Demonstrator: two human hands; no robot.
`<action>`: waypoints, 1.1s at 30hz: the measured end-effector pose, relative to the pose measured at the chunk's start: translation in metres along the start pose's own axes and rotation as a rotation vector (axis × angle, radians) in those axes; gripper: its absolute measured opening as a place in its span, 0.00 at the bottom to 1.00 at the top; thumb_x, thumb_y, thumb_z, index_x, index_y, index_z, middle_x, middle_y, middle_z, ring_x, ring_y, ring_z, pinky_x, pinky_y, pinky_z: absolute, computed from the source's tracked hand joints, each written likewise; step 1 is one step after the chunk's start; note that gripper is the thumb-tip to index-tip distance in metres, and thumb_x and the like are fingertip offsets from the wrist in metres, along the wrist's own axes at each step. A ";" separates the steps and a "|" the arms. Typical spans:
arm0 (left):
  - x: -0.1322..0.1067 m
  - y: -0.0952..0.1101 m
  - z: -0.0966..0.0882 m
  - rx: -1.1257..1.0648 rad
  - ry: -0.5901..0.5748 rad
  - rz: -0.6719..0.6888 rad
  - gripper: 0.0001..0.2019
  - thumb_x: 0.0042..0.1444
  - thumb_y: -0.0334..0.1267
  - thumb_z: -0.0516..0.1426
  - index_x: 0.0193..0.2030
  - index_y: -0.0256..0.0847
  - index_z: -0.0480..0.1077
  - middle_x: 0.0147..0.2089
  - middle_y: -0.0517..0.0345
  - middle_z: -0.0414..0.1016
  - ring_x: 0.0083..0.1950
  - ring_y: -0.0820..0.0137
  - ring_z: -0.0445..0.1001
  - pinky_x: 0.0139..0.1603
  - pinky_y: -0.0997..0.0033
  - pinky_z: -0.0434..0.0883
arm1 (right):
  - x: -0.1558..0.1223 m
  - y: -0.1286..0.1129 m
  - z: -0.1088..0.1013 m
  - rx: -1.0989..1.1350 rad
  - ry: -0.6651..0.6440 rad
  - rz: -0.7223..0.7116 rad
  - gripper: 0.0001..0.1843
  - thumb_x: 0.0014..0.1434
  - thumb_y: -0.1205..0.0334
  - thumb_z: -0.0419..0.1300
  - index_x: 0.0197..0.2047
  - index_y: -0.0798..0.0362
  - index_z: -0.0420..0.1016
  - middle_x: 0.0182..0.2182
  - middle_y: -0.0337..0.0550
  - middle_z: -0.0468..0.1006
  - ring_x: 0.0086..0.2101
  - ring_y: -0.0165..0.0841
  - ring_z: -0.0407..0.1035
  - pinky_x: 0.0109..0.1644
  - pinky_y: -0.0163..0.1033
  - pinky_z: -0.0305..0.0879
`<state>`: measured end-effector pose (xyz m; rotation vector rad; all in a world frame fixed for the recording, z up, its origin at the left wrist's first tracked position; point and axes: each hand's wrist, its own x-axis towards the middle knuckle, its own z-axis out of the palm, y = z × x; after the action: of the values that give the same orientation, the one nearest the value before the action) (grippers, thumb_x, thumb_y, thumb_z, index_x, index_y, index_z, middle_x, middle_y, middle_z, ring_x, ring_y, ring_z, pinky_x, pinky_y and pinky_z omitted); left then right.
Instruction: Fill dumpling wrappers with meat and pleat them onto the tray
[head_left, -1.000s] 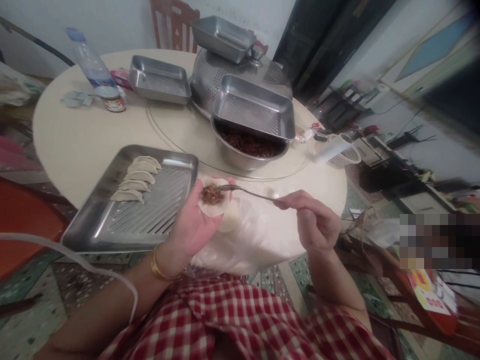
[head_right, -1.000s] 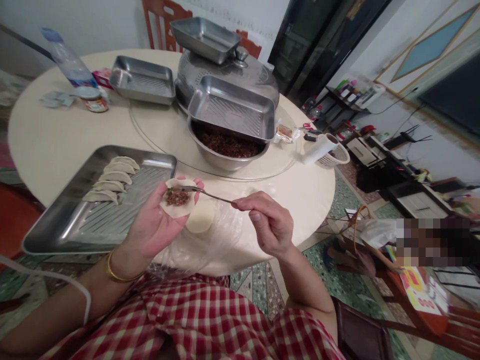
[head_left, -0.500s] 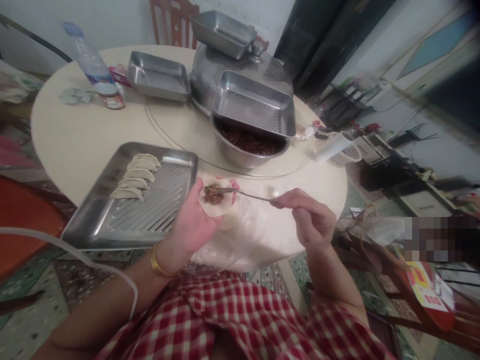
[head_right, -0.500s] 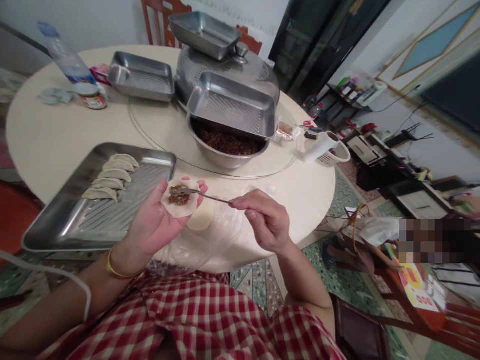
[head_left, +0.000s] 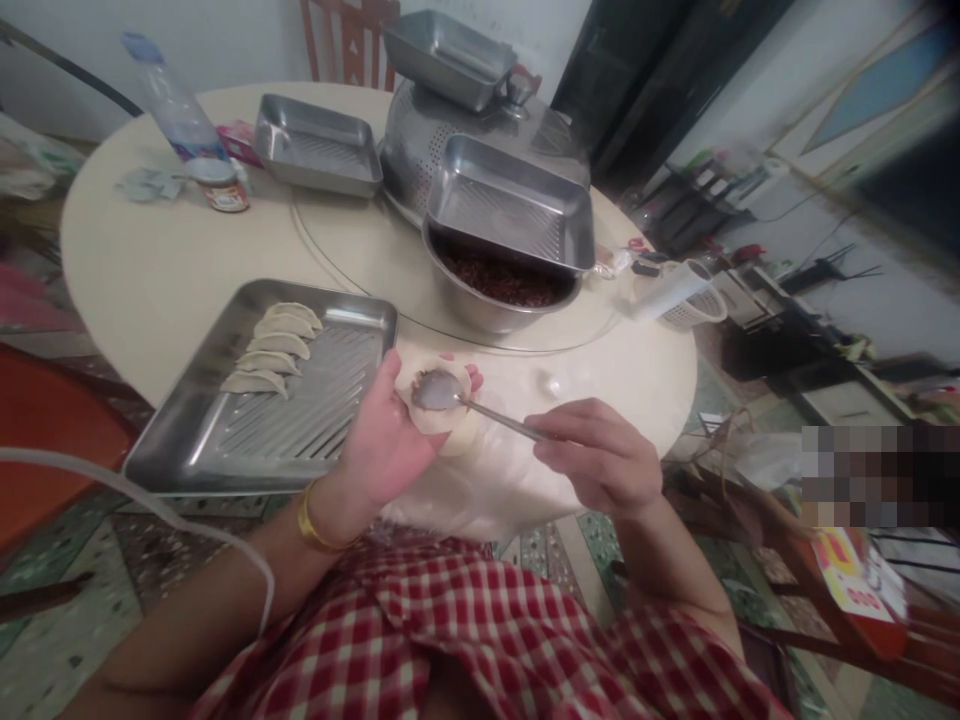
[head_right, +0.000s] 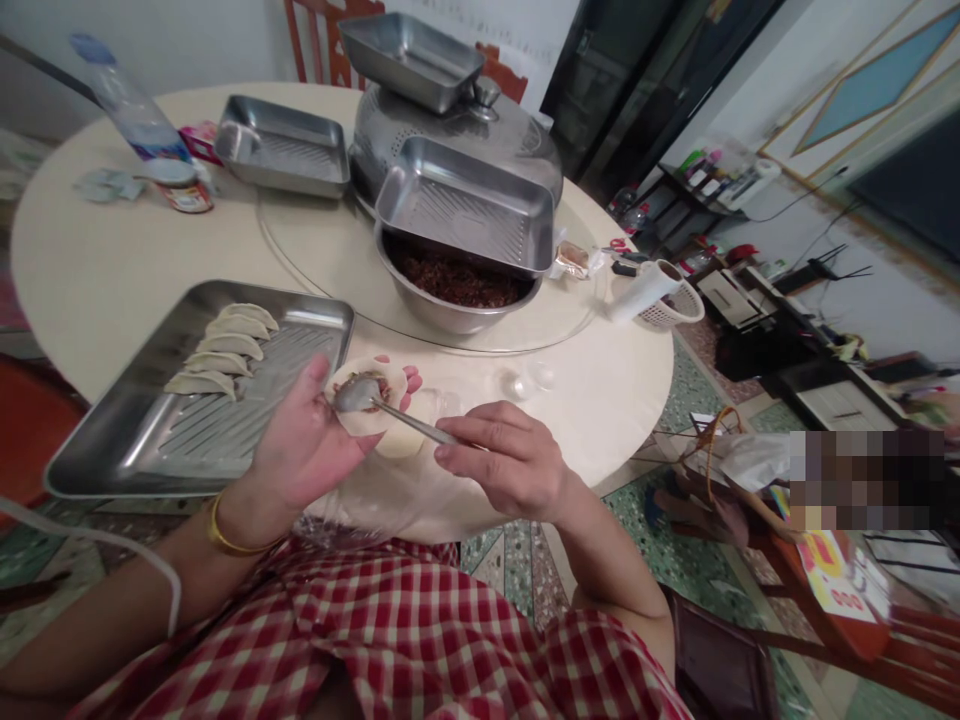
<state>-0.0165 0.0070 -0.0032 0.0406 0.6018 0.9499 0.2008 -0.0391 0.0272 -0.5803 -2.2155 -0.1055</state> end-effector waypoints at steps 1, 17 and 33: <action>0.000 0.001 -0.002 -0.002 -0.010 -0.012 0.29 0.69 0.53 0.43 0.36 0.35 0.77 0.40 0.48 0.82 0.51 0.62 0.79 0.57 0.67 0.74 | 0.000 -0.001 -0.002 -0.029 -0.029 -0.025 0.11 0.65 0.68 0.56 0.45 0.50 0.78 0.41 0.49 0.84 0.40 0.35 0.79 0.35 0.40 0.80; -0.004 0.004 -0.001 0.034 -0.083 -0.067 0.26 0.71 0.50 0.42 0.45 0.33 0.75 0.42 0.50 0.81 0.51 0.61 0.79 0.55 0.63 0.74 | -0.011 0.002 -0.013 -0.123 -0.043 -0.070 0.11 0.65 0.71 0.54 0.45 0.54 0.77 0.43 0.52 0.84 0.44 0.37 0.78 0.38 0.42 0.80; -0.004 -0.002 -0.004 0.066 -0.052 0.013 0.13 0.66 0.34 0.51 0.42 0.33 0.77 0.47 0.47 0.82 0.50 0.63 0.81 0.53 0.70 0.75 | 0.006 0.011 0.000 0.179 0.287 0.383 0.17 0.64 0.72 0.58 0.50 0.43 0.79 0.40 0.38 0.84 0.41 0.33 0.78 0.43 0.42 0.77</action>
<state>-0.0189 0.0022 -0.0049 0.1278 0.5856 0.9388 0.2021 -0.0273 0.0303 -0.8222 -1.7823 0.1951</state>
